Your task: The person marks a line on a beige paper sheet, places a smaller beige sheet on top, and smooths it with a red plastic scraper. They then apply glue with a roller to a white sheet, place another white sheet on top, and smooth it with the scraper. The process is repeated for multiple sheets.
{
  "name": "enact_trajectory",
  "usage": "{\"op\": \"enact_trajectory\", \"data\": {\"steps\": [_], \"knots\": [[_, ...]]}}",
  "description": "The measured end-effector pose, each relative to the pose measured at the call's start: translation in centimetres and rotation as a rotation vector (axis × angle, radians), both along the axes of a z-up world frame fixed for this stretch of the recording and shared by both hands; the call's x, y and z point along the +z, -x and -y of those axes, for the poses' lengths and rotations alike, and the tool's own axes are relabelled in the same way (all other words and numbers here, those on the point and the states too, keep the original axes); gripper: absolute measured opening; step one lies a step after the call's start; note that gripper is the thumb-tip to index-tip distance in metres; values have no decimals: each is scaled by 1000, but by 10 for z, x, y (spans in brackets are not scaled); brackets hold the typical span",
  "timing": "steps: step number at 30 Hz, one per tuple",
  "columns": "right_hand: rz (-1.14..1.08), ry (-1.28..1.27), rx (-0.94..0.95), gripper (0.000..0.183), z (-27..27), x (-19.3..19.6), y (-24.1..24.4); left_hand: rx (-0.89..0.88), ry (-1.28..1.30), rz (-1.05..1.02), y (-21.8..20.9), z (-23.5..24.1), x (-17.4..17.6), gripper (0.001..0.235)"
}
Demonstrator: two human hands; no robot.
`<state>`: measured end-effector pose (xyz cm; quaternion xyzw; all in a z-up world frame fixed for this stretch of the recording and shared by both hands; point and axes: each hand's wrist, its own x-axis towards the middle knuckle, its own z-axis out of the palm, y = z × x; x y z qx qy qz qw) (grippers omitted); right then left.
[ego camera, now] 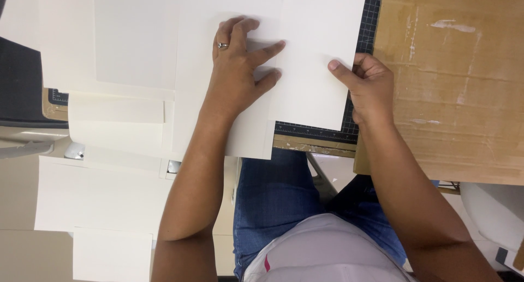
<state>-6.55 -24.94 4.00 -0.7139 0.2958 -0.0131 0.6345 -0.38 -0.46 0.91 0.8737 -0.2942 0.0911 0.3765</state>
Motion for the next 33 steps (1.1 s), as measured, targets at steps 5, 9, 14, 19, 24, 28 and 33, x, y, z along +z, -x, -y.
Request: {"op": "enact_trajectory", "data": {"steps": [5,9,14,19,24,28,33], "knots": [[22,-6,3,26,1,1,0,4,14,8,0,1,-3,40],[47,100,18,20,3,-2,0,16,-7,-18,0,3,-6,41],[84,111,23,20,6,-8,-2,23,-17,-56,1,5,2,38],[130,76,60,23,8,-9,-4,22,-3,-16,1,6,2,35],[111,91,75,27,9,-10,-4,24,18,-9,-1,5,-8,36],[132,83,80,28,10,-14,-4,17,11,-17,0,4,-5,35],[123,86,72,26,10,-13,-3,14,9,-9,-1,5,-2,35]]}}
